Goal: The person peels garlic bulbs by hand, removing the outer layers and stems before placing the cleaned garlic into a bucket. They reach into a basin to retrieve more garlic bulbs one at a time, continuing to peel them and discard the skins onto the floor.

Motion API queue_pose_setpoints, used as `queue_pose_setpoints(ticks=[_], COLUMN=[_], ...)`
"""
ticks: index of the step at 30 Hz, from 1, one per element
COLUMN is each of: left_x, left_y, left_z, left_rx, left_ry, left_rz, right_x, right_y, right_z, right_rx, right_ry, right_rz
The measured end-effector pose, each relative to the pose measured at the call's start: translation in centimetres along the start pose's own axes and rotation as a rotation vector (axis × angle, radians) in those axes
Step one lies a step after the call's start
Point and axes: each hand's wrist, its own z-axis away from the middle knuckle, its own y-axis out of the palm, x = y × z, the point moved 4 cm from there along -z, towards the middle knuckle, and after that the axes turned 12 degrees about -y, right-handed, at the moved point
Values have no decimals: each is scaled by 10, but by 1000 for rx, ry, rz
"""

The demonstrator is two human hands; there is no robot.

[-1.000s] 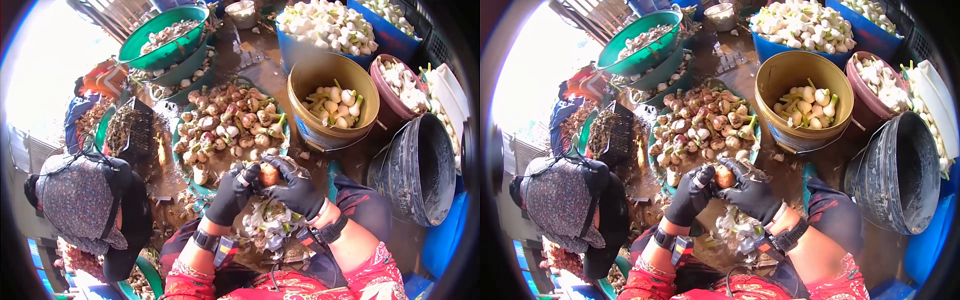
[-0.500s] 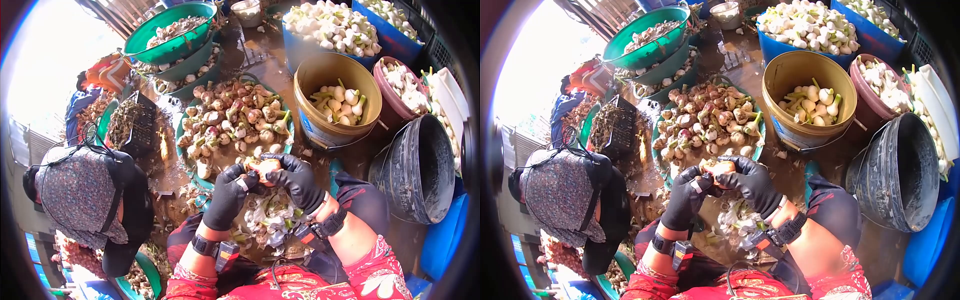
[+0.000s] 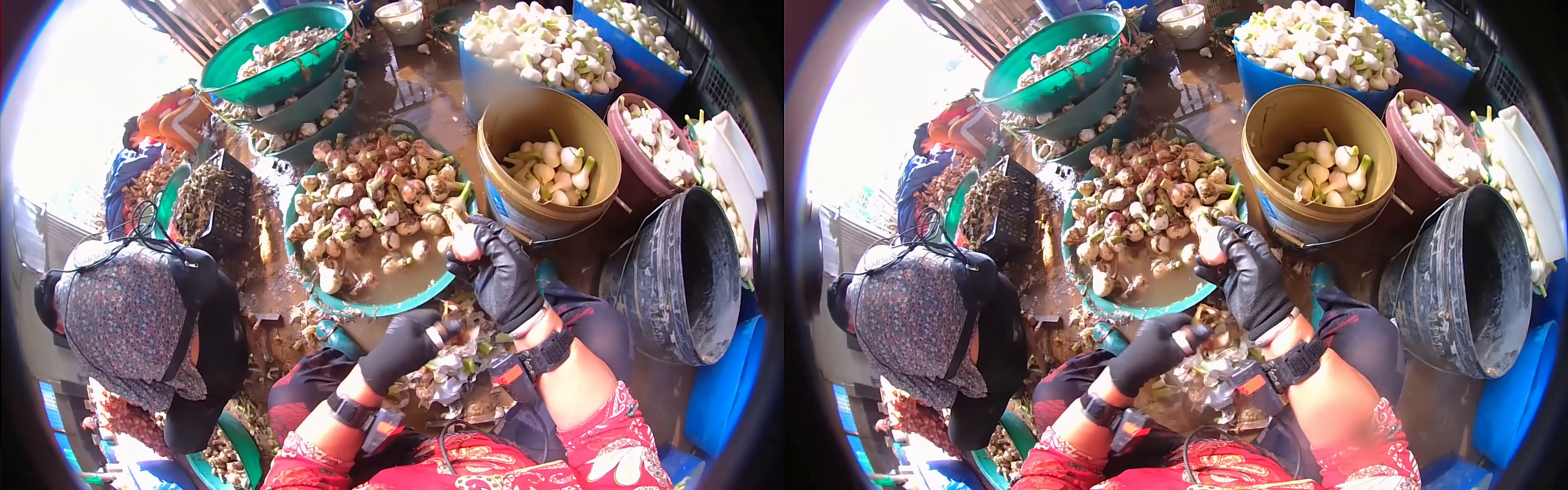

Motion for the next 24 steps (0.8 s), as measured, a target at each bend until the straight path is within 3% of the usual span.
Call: queue_pose_setpoints(ticks=[1,2,5,8,10,12,16,17,18,20,24], left_x=[1,6,5,-22,-21,-21,-21,-19,-18,-27,-26], left_y=[4,1,-34,-56,-59,-58,-48,-49,-51,-53,-52], left_z=[1,-1,-4,-5,-7,-8,-10,-10,-10,-6,-6], left_rx=[-67,-74,-187,-180,-142,-98,-28,-56,-82,-88,-76], left_ry=[73,71,-151,-159,-133,-107,-147,-115,-82,-72,-123], left_rz=[-326,-327,297,1097,1089,1085,1070,1025,980,993,1016], right_x=[-1,-2,0,7,3,5,-7,-10,-13,-2,-5], right_y=[-2,-2,6,22,21,22,20,24,21,22,22], right_z=[0,-2,8,15,16,16,23,23,20,17,21], right_rx=[57,116,178,221,235,391,355,412,414,528,417], right_ry=[60,120,191,231,239,33,207,6,5,-413,-262], right_rz=[-56,-110,-30,7,100,497,209,353,354,801,585])
